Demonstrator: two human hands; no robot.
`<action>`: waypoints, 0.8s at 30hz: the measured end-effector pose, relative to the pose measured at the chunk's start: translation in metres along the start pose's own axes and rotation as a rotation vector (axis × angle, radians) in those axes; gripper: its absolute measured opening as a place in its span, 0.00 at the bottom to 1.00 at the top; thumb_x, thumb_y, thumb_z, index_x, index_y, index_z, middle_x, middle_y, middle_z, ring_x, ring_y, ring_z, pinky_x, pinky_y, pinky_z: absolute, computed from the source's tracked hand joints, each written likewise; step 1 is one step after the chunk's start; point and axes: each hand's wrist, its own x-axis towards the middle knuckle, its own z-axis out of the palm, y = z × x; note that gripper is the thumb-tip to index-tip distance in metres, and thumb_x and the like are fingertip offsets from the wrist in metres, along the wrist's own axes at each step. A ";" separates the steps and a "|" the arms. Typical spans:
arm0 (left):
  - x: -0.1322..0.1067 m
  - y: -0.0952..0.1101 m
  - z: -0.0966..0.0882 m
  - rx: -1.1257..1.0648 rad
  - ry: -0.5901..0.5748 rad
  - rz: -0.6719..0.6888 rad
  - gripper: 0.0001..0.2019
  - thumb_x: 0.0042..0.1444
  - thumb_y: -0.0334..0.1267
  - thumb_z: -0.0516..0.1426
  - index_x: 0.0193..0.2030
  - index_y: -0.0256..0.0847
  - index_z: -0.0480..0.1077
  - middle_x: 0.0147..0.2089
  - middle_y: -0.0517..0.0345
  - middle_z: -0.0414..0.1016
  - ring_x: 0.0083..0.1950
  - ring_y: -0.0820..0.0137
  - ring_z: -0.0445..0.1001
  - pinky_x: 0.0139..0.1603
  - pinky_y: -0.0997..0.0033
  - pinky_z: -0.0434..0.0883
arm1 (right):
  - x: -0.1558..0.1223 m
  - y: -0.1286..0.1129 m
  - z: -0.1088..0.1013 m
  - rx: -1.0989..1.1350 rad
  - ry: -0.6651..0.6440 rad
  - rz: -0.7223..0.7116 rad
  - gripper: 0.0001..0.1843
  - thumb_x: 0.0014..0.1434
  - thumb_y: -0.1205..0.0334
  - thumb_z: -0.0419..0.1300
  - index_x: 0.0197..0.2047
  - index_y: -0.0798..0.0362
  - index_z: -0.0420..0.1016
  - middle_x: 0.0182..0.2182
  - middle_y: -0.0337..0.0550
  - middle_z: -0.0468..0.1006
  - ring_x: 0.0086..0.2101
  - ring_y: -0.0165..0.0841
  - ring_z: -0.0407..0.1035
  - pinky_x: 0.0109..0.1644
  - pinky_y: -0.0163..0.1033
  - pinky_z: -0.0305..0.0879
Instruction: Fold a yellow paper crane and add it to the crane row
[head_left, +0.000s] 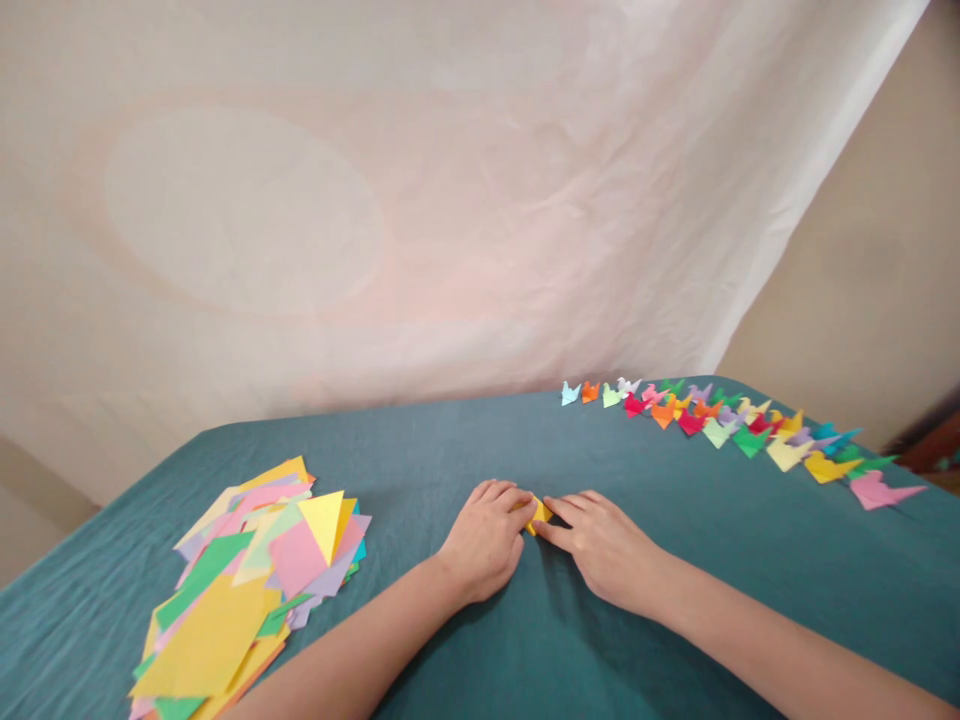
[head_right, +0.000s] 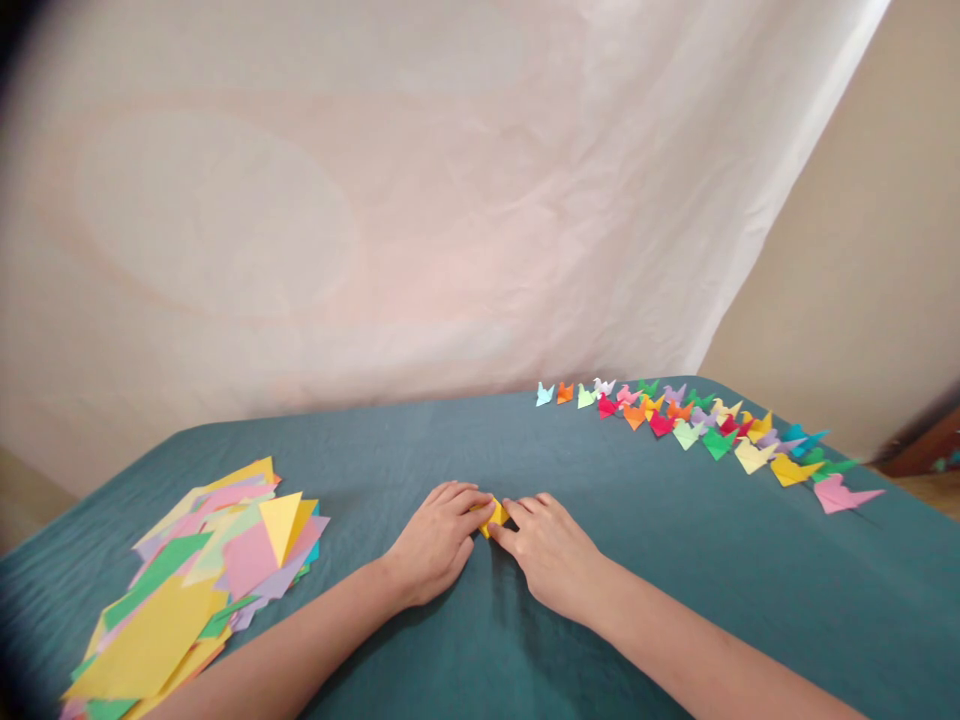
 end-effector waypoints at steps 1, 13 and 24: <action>0.000 0.000 0.000 0.002 -0.002 -0.001 0.21 0.53 0.27 0.48 0.55 0.42 0.65 0.54 0.54 0.67 0.57 0.62 0.60 0.63 0.57 0.53 | 0.000 -0.001 -0.002 0.009 -0.013 -0.002 0.20 0.57 0.72 0.50 0.52 0.50 0.69 0.49 0.51 0.71 0.48 0.39 0.64 0.50 0.45 0.56; 0.000 0.000 -0.001 0.028 -0.024 0.004 0.20 0.55 0.28 0.48 0.54 0.42 0.65 0.55 0.55 0.68 0.59 0.62 0.61 0.62 0.57 0.54 | -0.001 0.001 0.000 0.020 0.035 0.019 0.22 0.56 0.73 0.50 0.53 0.50 0.68 0.46 0.49 0.72 0.44 0.38 0.63 0.49 0.45 0.54; 0.001 -0.005 -0.002 0.050 -0.063 0.080 0.20 0.55 0.29 0.49 0.55 0.38 0.65 0.57 0.52 0.67 0.60 0.63 0.62 0.62 0.59 0.55 | 0.009 -0.001 0.005 -0.082 0.096 0.056 0.13 0.60 0.74 0.49 0.43 0.57 0.72 0.37 0.47 0.71 0.39 0.37 0.63 0.48 0.44 0.56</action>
